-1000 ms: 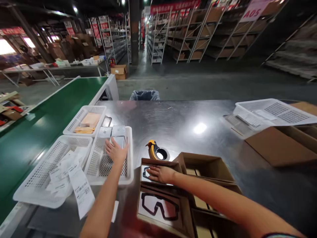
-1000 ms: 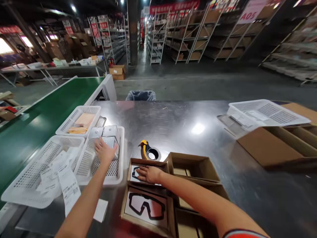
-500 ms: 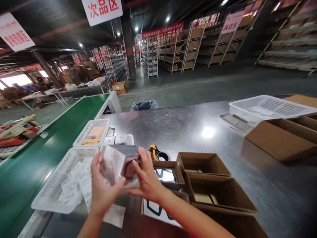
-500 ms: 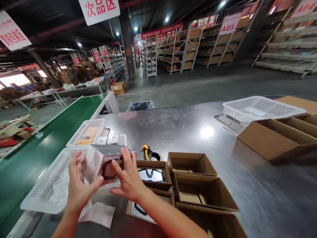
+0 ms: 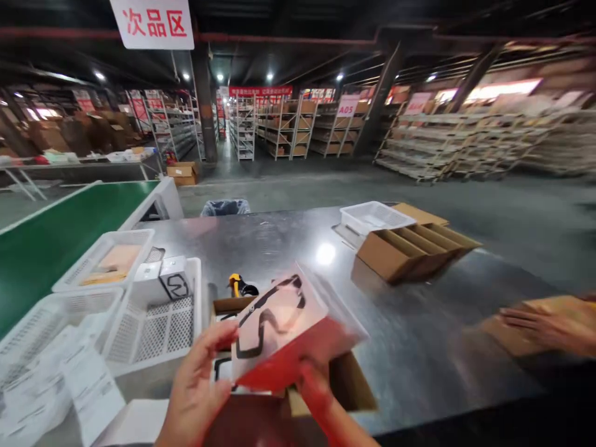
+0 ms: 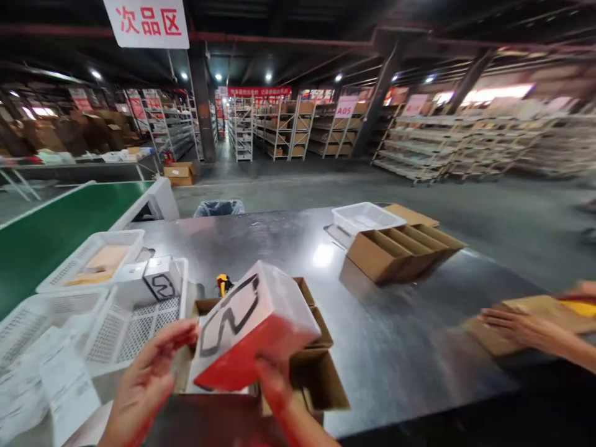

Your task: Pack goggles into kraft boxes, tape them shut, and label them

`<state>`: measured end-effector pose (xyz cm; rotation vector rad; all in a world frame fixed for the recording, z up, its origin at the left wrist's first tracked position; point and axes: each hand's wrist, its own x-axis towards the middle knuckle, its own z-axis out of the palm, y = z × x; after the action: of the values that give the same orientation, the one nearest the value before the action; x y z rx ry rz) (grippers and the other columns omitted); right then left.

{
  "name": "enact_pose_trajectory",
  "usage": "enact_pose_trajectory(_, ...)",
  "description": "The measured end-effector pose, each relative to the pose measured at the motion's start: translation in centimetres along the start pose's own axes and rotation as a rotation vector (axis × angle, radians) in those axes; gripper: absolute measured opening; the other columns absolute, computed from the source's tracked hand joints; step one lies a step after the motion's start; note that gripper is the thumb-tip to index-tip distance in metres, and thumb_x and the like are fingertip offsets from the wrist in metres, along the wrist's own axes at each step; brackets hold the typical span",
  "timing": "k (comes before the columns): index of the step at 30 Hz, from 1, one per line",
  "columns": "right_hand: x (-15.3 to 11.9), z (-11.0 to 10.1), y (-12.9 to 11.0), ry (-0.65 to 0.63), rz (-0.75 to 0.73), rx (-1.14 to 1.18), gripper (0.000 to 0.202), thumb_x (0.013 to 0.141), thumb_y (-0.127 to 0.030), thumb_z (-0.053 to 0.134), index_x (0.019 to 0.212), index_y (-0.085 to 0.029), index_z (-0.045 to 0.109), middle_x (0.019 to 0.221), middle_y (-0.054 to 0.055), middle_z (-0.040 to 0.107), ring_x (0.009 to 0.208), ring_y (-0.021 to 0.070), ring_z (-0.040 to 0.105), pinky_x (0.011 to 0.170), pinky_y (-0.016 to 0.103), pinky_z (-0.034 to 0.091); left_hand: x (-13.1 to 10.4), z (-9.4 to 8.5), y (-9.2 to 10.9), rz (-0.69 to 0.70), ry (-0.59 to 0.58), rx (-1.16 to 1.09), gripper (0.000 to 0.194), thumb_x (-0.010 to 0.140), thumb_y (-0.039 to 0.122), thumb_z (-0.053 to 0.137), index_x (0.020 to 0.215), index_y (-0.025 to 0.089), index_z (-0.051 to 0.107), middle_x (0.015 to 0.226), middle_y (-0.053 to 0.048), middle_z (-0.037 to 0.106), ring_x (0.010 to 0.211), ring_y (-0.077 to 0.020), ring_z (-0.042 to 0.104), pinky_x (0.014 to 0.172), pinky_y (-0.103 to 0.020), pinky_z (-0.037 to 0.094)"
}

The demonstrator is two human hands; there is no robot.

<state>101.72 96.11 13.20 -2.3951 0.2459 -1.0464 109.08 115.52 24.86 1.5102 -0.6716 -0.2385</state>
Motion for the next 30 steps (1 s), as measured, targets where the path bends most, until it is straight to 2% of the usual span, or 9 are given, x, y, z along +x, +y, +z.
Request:
enact_pose_trajectory(2, -0.4, -2.3, -0.6, 0.133, 0.362, 0.652, 0.047, 0.093, -0.047, 0.036, 0.091, -0.017, 0.073, 0.081, 0.009, 0.076, 0.081, 0.0257, 0.073, 0.079, 0.046, 0.058, 0.7, 1.5, -1.1, -0.03, -0.056, 0.168, 0.046, 0.079, 0.047, 0.065, 0.121, 0.029, 0.063, 0.13, -0.008, 0.06, 0.122, -0.0308, 0.054, 0.106, -0.048, 0.043)
enact_pose_trajectory(5, 0.0, -4.8, -0.6, 0.137, 0.759, 1.276, 0.077, 0.084, -0.076, 0.023, 0.107, -0.019, 0.069, 0.104, 0.013, 0.073, 0.103, 0.0307, 0.067, 0.087, 0.053, 0.054, 0.6, 4.4, -3.9, -0.129, -0.183, 0.189, 0.046, 0.08, 0.044, 0.063, 0.122, 0.026, 0.063, 0.128, -0.009, 0.062, 0.119, -0.0292, 0.057, 0.103, -0.046, 0.046)
enact_pose_trajectory(8, 0.0, -6.1, 0.5, 0.039, 0.852, 1.266, 0.086, 0.081, -0.08, 0.012, 0.113, -0.02, 0.065, 0.108, 0.012, 0.072, 0.11, 0.0313, 0.063, 0.093, 0.057, 0.049, -0.1, 7.6, -5.7, -0.236, -0.202, 0.051, 0.05, 0.081, 0.046, 0.061, 0.125, 0.022, 0.06, 0.129, -0.011, 0.061, 0.115, -0.0275, 0.06, 0.097, -0.042, 0.051)
enact_pose_trajectory(12, -1.5, -6.9, 2.2, 0.011, 0.945, 1.28, 0.08, 0.083, -0.078, 0.014, 0.112, -0.024, 0.065, 0.101, 0.009, 0.073, 0.106, 0.0309, 0.064, 0.093, 0.056, 0.049, -0.3, 10.8, -4.8, -0.175, -0.233, 0.038, 0.044, 0.082, 0.04, 0.063, 0.123, 0.024, 0.062, 0.127, -0.009, 0.06, 0.118, -0.0244, 0.056, 0.1, -0.037, 0.048)
enact_pose_trajectory(16, -2.1, -7.8, 3.5, 0.063, 1.078, 1.397, 0.069, 0.08, -0.078, 0.03, 0.103, -0.025, 0.067, 0.1, 0.007, 0.074, 0.101, 0.031, 0.066, 0.092, 0.055, 0.05, 0.1, 12.7, -3.8, -0.174, -0.223, 0.027, 0.043, 0.083, 0.038, 0.062, 0.124, 0.024, 0.061, 0.123, -0.008, 0.061, 0.116, -0.0238, 0.057, 0.095, -0.033, 0.051)
enact_pose_trajectory(20, -1.4, -9.0, 4.7, 0.13, 1.196, 1.455, 0.061, 0.083, -0.072, 0.039, 0.097, -0.02, 0.068, 0.089, 0.006, 0.075, 0.094, 0.0296, 0.069, 0.087, 0.053, 0.053, -0.2, 13.7, -6.5, -0.201, -0.192, 0.09, 0.039, 0.088, 0.039, 0.053, 0.122, 0.021, 0.059, 0.12, -0.009, 0.062, 0.109, -0.0234, 0.061, 0.09, -0.035, 0.053)
enact_pose_trajectory(24, -2.2, -9.7, 7.2, 0.296, 1.211, 1.379, 0.051, 0.08, -0.069, 0.049, 0.094, -0.023, 0.067, 0.088, 0.003, 0.075, 0.093, 0.0269, 0.069, 0.086, 0.048, 0.055, -1.4, 14.2, -10.7, -0.132, -0.091, 0.718, 0.029, 0.087, 0.036, 0.048, 0.104, 0.017, 0.061, 0.109, -0.013, 0.06, 0.1, -0.0269, 0.058, 0.086, -0.043, 0.048)
enact_pose_trajectory(26, -3.8, -9.8, 9.0, 0.382, 1.19, 1.265, 0.047, 0.076, -0.065, 0.059, 0.095, -0.023, 0.066, 0.088, 0.002, 0.074, 0.09, 0.0252, 0.069, 0.087, 0.044, 0.055, -1.8, 14.4, -12.3, -0.134, -0.14, 1.129, 0.022, 0.083, 0.035, 0.053, 0.09, 0.015, 0.062, 0.099, -0.014, 0.059, 0.098, -0.0307, 0.055, 0.086, -0.046, 0.044)
enact_pose_trajectory(30, -7.5, -10.2, 12.5, 0.246, 1.04, 0.976, 0.054, 0.061, -0.05, 0.079, 0.103, -0.021, 0.063, 0.089, 0.004, 0.072, 0.083, 0.0257, 0.068, 0.08, 0.043, 0.057, -1.8, 14.3, -13.9, -0.241, -0.314, 1.395, 0.011, 0.085, 0.023, 0.05, 0.086, 0.017, 0.058, 0.09, -0.01, 0.06, 0.093, -0.0281, 0.055, 0.081, -0.04, 0.039)
